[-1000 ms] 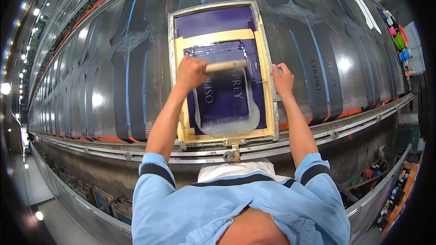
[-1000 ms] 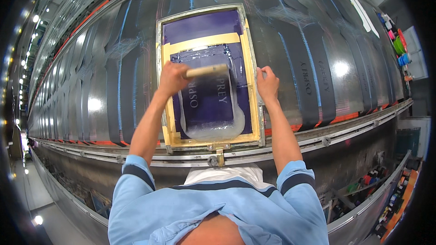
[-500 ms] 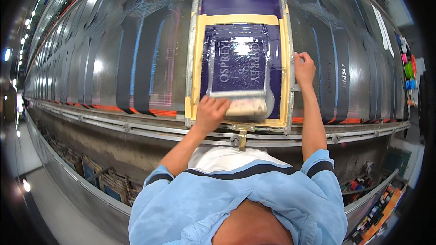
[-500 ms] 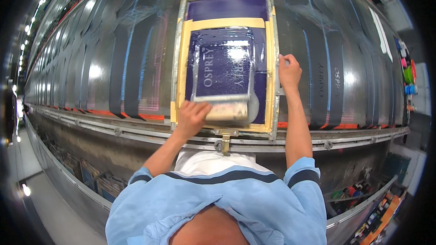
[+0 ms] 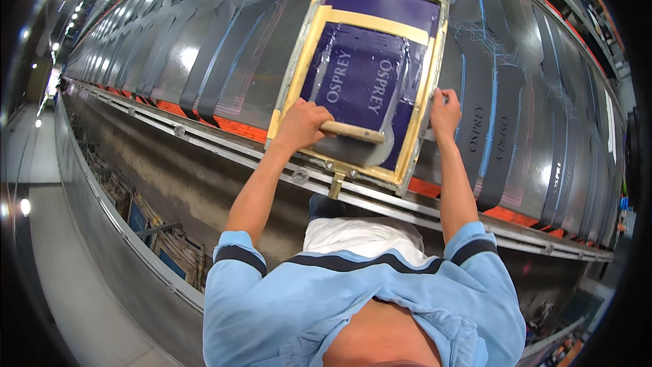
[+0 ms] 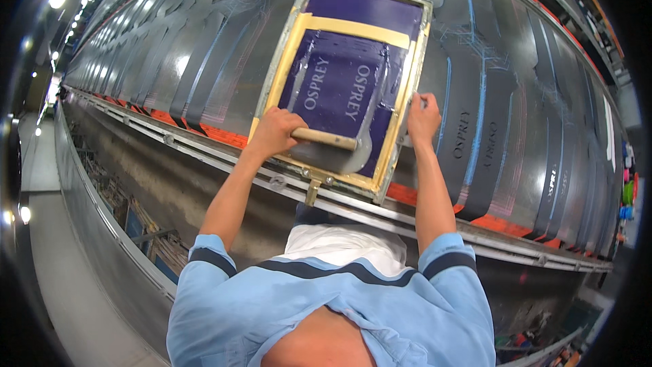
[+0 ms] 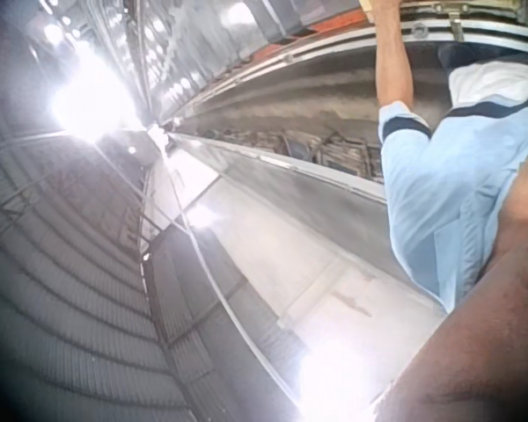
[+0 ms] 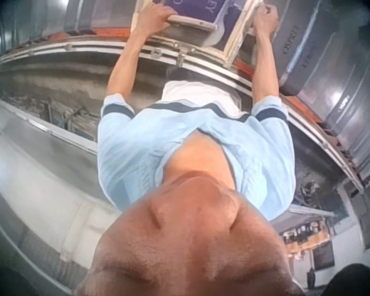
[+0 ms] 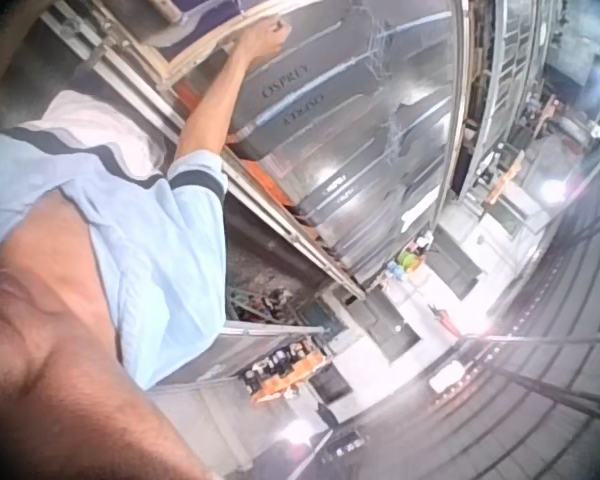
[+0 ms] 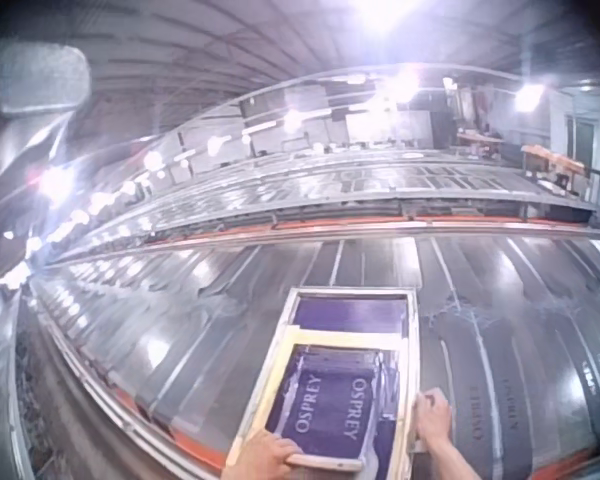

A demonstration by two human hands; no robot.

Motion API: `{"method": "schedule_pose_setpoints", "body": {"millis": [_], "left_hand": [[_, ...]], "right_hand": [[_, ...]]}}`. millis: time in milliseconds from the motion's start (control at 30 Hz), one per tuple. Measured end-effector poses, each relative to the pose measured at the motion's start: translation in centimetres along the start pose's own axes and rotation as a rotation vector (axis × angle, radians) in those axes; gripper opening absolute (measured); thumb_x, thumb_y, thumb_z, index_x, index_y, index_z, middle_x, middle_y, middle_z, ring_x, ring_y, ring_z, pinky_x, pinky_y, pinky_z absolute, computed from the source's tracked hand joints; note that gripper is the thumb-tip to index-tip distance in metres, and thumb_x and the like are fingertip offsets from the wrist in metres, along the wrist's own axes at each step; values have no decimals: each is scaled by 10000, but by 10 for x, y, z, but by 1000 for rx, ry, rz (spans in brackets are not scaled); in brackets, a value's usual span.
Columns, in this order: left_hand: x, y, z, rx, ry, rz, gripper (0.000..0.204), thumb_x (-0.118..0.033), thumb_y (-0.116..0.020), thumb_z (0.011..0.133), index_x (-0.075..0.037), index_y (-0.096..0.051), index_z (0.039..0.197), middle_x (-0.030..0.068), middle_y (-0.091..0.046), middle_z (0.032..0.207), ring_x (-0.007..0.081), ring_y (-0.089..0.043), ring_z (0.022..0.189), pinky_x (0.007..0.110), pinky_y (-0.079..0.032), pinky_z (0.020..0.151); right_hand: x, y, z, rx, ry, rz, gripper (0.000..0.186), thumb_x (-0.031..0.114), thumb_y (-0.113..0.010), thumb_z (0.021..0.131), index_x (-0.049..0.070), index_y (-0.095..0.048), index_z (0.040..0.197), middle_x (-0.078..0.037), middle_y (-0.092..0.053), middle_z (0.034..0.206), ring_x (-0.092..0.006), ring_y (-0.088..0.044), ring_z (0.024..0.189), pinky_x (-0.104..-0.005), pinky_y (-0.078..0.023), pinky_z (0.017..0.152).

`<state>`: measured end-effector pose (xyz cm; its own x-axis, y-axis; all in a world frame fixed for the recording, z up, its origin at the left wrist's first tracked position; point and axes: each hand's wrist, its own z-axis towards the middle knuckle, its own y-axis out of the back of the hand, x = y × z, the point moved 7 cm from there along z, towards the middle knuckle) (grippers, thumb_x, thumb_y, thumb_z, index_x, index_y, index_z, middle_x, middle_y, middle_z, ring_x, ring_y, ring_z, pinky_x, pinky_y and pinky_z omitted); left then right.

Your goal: The person uses a squeegee to press ink through a screen printing frame onto a purple Osprey-branded bag. The person repeatedly pulls the squeegee across the screen to transfer ink, then lifts and repositions the frame to continue the process.

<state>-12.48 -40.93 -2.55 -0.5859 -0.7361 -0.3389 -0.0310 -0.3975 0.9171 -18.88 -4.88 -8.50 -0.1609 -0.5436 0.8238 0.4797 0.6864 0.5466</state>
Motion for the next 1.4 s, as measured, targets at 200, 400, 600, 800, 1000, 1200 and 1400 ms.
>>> {"method": "schedule_pose_setpoints", "body": {"millis": [200, 400, 600, 800, 1000, 1200, 1400], "left_hand": [[-7, 10, 12, 155, -106, 37, 242, -214, -861, 698, -178, -759, 914, -54, -698, 900, 185, -646, 915, 392, -419, 885], [-19, 29, 56, 137, -411, 60, 327, -22, -779, 678, -190, -781, 958, -84, -738, 1066, 162, -606, 1048, 386, -330, 965], [-85, -45, 132, 339, -809, -62, 322, -30, -784, 691, -204, -793, 962, -87, -735, 1058, 165, -589, 1119, 439, -301, 1012], [-107, -73, 156, 359, -971, -123, 267, -88, -717, 754, -278, -798, 924, -135, -704, 980, 148, -572, 1131, 460, -298, 1047], [-48, -30, 127, 424, -750, 128, 234, -80, -709, 776, -269, -786, 891, -112, -710, 940, 145, -601, 1080, 464, -313, 1071], [23, 25, 36, 525, 96, 234, 241, -274, -772, 824, -171, -747, 1041, 101, -741, 829, 336, -716, 826, 466, -542, 775], [54, 38, -23, 53, 763, 9, 321, -337, -747, 856, -32, -712, 951, 222, -732, 847, 423, -724, 882, 556, -550, 802]], "right_hand": [[-2, 0, 1, -35, -45, -13, 296, 352, -676, 932, 59, -695, 970, -210, -717, 879, -408, -705, 861, -455, -529, 780], [-7, -3, 2, -94, -51, -68, 304, 358, -682, 930, 60, -700, 984, -171, -681, 744, -327, -661, 684, -425, -500, 685], [-10, -11, 2, -48, -91, -93, 290, 343, -669, 923, 65, -706, 996, -242, -712, 851, -468, -688, 841, -504, -524, 761], [-11, -11, 1, -74, -103, -96, 311, 365, -659, 927, 74, -711, 1024, -250, -720, 896, -475, -691, 874, -503, -533, 776], [-15, -12, 2, -33, -129, -118, 324, 377, -664, 927, 78, -711, 1042, -249, -719, 880, -464, -696, 875, -488, -532, 788], [-18, -14, 4, -39, -98, -128, 321, 378, -667, 931, 69, -697, 1015, -172, -677, 771, -338, -665, 742, -428, -511, 738], [-15, -13, 4, -12, -84, -135, 324, 385, -657, 929, 81, -703, 1031, -234, -724, 875, -441, -705, 874, -476, -531, 801]]}}
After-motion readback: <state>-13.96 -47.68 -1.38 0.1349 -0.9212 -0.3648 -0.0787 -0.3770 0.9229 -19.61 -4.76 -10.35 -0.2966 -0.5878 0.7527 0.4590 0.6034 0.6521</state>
